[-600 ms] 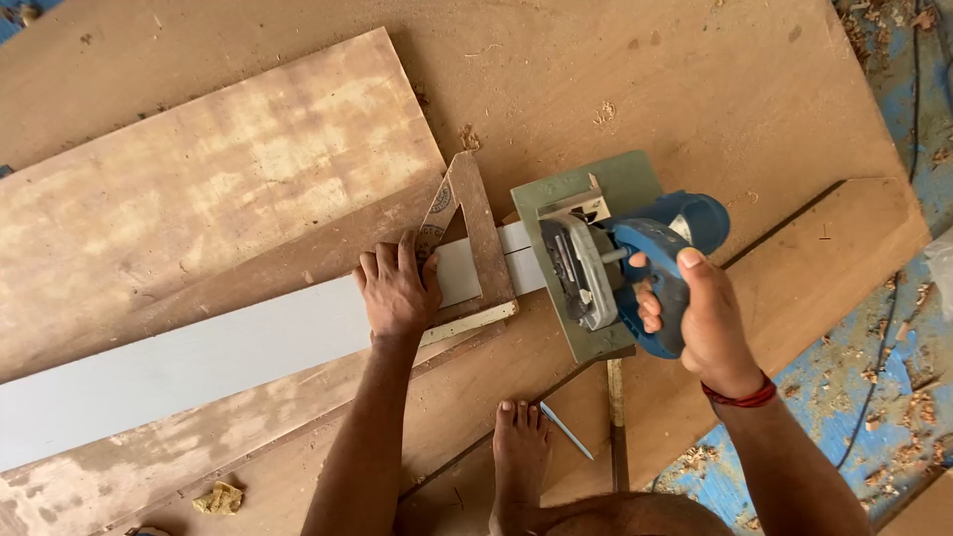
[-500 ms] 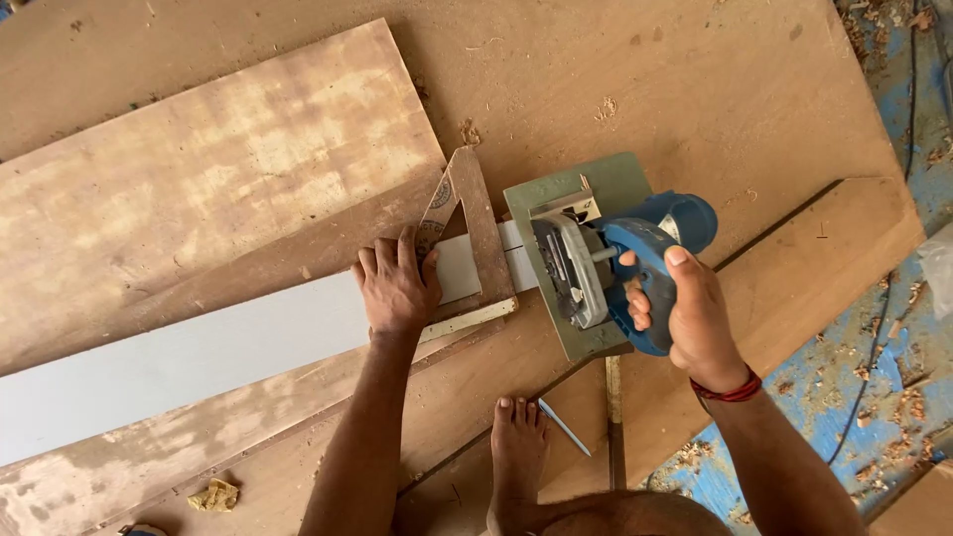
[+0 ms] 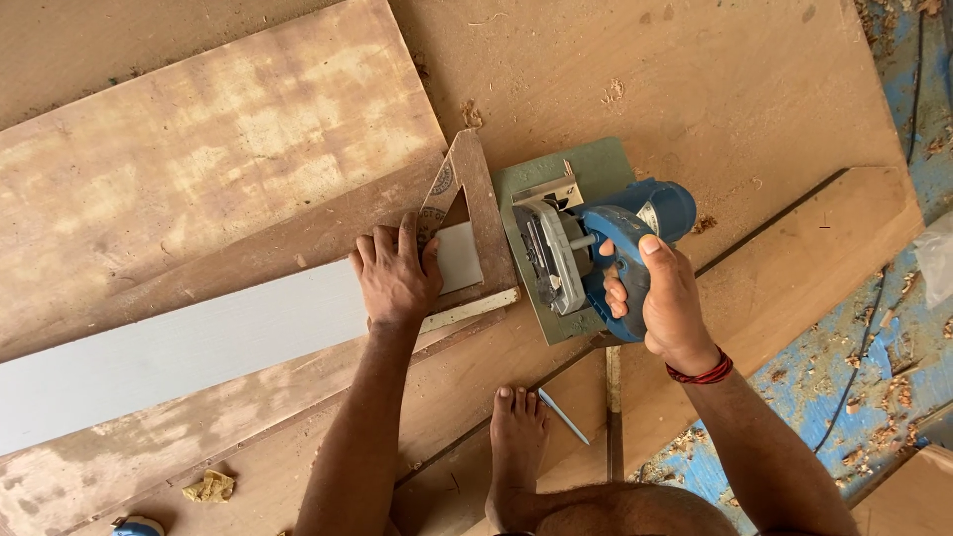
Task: The person uses a circular saw to cut notches into a long white board, then marks the board with a utility knife. Finally, they carry the board to a cabinet and test-fit it into a drawer slot.
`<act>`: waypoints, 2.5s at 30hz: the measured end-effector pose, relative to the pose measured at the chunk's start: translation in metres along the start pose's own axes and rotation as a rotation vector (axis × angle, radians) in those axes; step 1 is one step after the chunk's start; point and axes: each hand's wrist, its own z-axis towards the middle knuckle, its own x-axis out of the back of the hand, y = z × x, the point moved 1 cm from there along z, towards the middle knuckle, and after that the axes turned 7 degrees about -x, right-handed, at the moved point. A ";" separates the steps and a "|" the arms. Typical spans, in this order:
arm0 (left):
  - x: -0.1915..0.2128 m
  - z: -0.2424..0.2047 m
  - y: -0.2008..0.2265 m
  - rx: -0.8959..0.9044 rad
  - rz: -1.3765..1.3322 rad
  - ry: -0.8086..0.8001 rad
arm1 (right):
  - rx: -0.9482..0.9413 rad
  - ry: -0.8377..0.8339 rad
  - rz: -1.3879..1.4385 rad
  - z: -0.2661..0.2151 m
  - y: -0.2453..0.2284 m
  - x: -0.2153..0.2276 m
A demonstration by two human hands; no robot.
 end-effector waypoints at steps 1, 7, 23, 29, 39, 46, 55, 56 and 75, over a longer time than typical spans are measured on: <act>-0.001 0.000 0.000 -0.001 0.000 0.003 | 0.003 0.000 0.000 0.001 0.001 -0.001; 0.000 0.000 0.000 -0.015 -0.017 0.054 | 0.009 0.007 -0.051 0.002 0.003 -0.003; -0.003 0.000 -0.002 -0.016 -0.004 0.015 | 0.042 -0.017 -0.019 0.006 0.008 -0.003; -0.001 0.000 0.000 -0.011 -0.013 0.023 | 0.053 -0.016 -0.009 0.009 0.012 -0.002; 0.002 0.000 0.002 -0.003 -0.010 0.024 | 0.039 0.012 -0.026 0.012 0.012 -0.004; 0.005 0.000 0.003 0.003 -0.036 0.028 | 0.053 0.013 -0.023 0.011 0.013 -0.006; 0.004 0.000 0.003 0.003 0.016 -0.005 | 0.111 0.050 -0.059 -0.012 0.012 0.021; 0.005 -0.001 0.004 0.008 -0.002 0.006 | 0.127 0.060 -0.037 -0.021 0.007 0.024; 0.004 0.000 0.005 0.014 0.026 0.033 | 0.004 0.252 0.045 -0.070 0.007 0.044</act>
